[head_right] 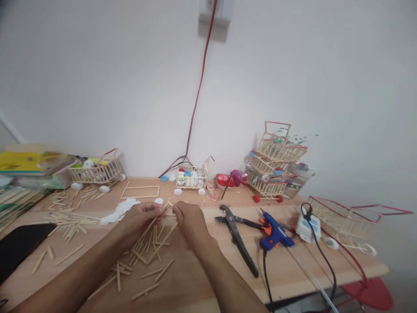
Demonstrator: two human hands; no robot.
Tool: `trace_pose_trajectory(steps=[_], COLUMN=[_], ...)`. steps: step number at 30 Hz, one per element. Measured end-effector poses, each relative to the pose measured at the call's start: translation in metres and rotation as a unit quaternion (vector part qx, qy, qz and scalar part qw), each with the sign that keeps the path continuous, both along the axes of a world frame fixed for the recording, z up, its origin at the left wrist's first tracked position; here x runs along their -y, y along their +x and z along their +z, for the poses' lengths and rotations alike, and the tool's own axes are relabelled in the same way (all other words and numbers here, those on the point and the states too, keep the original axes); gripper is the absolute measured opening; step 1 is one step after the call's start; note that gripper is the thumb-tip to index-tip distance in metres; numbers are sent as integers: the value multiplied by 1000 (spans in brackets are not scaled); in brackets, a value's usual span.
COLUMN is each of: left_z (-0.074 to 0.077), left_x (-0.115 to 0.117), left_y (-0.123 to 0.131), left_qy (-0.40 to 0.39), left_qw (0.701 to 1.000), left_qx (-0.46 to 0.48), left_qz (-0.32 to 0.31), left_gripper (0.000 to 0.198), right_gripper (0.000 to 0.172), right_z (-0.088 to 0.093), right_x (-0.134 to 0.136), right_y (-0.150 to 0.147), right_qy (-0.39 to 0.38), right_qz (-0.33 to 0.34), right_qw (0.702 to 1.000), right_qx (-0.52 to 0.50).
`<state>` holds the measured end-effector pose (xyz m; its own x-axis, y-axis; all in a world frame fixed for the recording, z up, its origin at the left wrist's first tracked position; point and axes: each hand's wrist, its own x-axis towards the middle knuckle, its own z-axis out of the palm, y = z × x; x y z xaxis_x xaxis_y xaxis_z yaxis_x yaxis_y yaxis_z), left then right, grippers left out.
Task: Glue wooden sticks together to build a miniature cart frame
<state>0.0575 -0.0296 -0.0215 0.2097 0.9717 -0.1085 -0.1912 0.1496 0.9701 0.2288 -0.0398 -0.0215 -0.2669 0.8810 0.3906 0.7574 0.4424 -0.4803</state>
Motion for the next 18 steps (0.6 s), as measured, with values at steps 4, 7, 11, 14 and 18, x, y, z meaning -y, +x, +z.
trace_pose_trajectory(steps=[4,7,11,14,18], left_z=[2,2,0,-1,-5], left_x=[2,1,1,0,-2], left_y=[1,1,1,0,-1], left_qy=[-1,-1,-9,-7,-8], left_qw=[1000,1000,1000,1000,1000], left_qx=[-7,-10,-5,-6,-11], left_qz=[5,6,7,3,1], left_gripper=[25,26,27,27,28], right_gripper=[27,27,26,27,27], right_z=[-1,-1,-1,-1,-1], right_x=[0,1,1,1,0], right_y=[0,0,0,0,1], right_qy=[2,-1,-6,-6,0], right_qz=[-2,-6,-11,-10,-6], right_qw=[1000,1000,1000,1000,1000], right_qx=[-1,0,2,4,10])
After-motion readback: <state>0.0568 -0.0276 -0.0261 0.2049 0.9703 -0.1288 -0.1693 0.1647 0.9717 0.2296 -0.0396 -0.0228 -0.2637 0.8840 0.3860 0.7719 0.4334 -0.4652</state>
